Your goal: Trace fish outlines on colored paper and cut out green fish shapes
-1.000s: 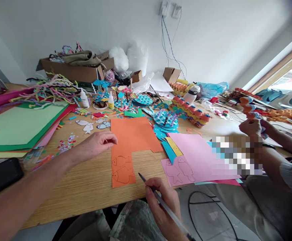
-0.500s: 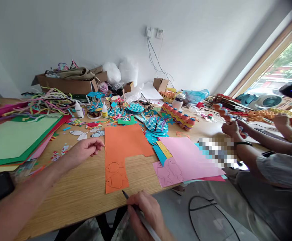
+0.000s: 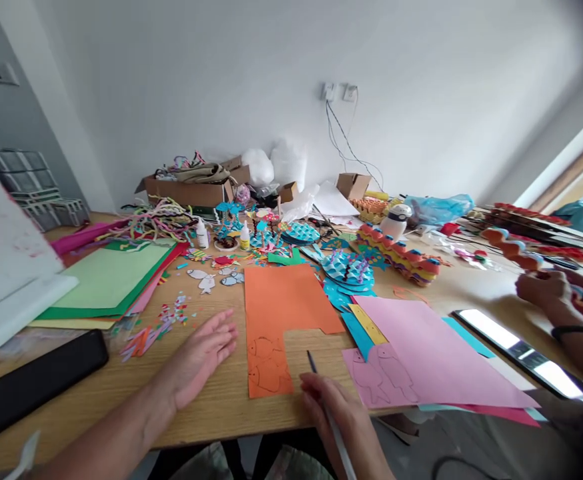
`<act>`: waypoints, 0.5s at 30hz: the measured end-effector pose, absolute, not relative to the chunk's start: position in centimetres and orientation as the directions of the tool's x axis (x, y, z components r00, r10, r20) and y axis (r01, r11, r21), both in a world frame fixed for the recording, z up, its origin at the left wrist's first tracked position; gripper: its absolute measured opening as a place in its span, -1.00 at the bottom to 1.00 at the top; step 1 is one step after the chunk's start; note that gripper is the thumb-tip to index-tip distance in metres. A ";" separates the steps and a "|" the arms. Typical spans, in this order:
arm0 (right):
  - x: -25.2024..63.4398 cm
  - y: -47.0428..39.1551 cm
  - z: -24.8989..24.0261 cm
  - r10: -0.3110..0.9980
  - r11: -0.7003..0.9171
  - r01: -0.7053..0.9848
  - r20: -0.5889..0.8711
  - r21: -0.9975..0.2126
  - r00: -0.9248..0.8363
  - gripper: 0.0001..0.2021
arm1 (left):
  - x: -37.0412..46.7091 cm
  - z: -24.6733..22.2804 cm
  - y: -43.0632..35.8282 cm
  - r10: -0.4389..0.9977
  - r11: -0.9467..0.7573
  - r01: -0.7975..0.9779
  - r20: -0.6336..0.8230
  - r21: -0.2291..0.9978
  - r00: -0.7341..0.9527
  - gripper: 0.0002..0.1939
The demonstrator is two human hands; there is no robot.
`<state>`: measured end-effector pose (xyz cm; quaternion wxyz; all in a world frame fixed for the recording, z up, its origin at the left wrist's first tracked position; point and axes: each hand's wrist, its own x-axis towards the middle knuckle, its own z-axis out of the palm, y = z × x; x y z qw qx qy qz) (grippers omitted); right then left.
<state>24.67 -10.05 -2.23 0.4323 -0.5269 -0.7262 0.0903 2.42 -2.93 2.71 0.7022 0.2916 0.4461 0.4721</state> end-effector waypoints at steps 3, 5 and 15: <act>25.7 -9.3 -3.0 0.856 0.377 0.727 0.516 -0.573 -0.037 -0.77 | 2.8 3.2 -3.7 0.918 0.392 -0.453 -0.369 0.801 0.144 -0.38; 26.4 -9.0 -3.2 0.868 0.349 0.749 0.496 -0.564 -0.031 -0.71 | 3.1 3.4 -4.1 0.916 0.396 -0.472 -0.376 0.788 0.141 -0.34; 26.2 -9.0 -2.2 0.930 0.263 0.796 0.362 -0.545 -0.060 -0.65 | 4.1 3.7 -4.0 0.904 0.425 -0.474 -0.392 0.771 0.172 -0.37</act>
